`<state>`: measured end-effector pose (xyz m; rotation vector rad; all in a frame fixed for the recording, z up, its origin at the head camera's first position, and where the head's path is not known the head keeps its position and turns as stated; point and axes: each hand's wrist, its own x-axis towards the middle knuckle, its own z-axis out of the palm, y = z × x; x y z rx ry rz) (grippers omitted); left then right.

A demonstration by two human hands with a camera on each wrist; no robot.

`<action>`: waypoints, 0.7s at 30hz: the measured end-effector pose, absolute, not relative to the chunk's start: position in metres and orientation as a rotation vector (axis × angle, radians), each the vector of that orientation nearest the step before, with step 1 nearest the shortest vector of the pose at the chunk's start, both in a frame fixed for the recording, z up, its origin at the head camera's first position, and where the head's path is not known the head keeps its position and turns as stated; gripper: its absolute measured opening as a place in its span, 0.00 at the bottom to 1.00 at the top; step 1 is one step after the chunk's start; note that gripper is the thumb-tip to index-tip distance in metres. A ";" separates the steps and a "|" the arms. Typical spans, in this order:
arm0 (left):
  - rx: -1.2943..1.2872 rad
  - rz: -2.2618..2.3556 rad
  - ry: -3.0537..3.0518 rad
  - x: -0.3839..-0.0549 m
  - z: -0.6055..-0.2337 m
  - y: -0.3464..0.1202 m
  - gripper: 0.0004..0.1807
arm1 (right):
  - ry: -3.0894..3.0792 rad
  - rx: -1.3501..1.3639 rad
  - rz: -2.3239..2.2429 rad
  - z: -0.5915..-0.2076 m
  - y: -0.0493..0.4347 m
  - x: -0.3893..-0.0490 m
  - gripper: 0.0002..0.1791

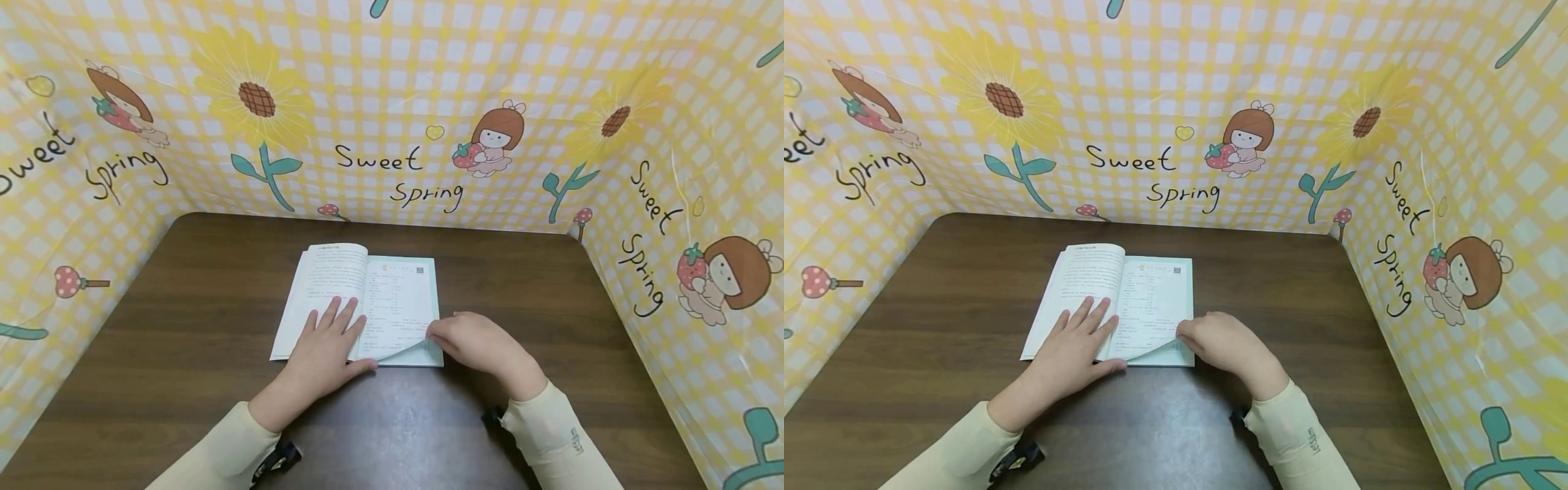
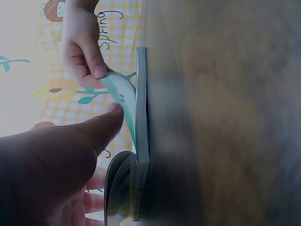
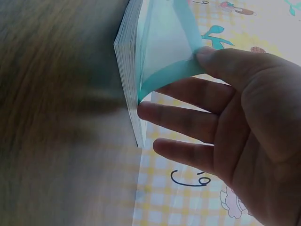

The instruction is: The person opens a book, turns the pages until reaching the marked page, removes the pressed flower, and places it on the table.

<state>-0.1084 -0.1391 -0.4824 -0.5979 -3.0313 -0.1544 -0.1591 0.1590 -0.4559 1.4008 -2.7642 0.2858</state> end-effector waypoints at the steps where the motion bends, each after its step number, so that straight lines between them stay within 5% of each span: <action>1: -0.597 -0.151 -3.032 -0.108 -0.482 -0.139 0.49 | -2.759 1.391 0.292 -0.456 0.159 -0.159 0.06; 15: -0.564 -0.129 -2.987 -0.111 -0.487 -0.135 0.45 | -2.572 1.313 0.310 -0.447 0.160 -0.159 0.03; 21: -0.564 -0.163 -2.977 -0.112 -0.486 -0.135 0.45 | -2.550 1.165 0.273 -0.447 0.164 -0.161 0.10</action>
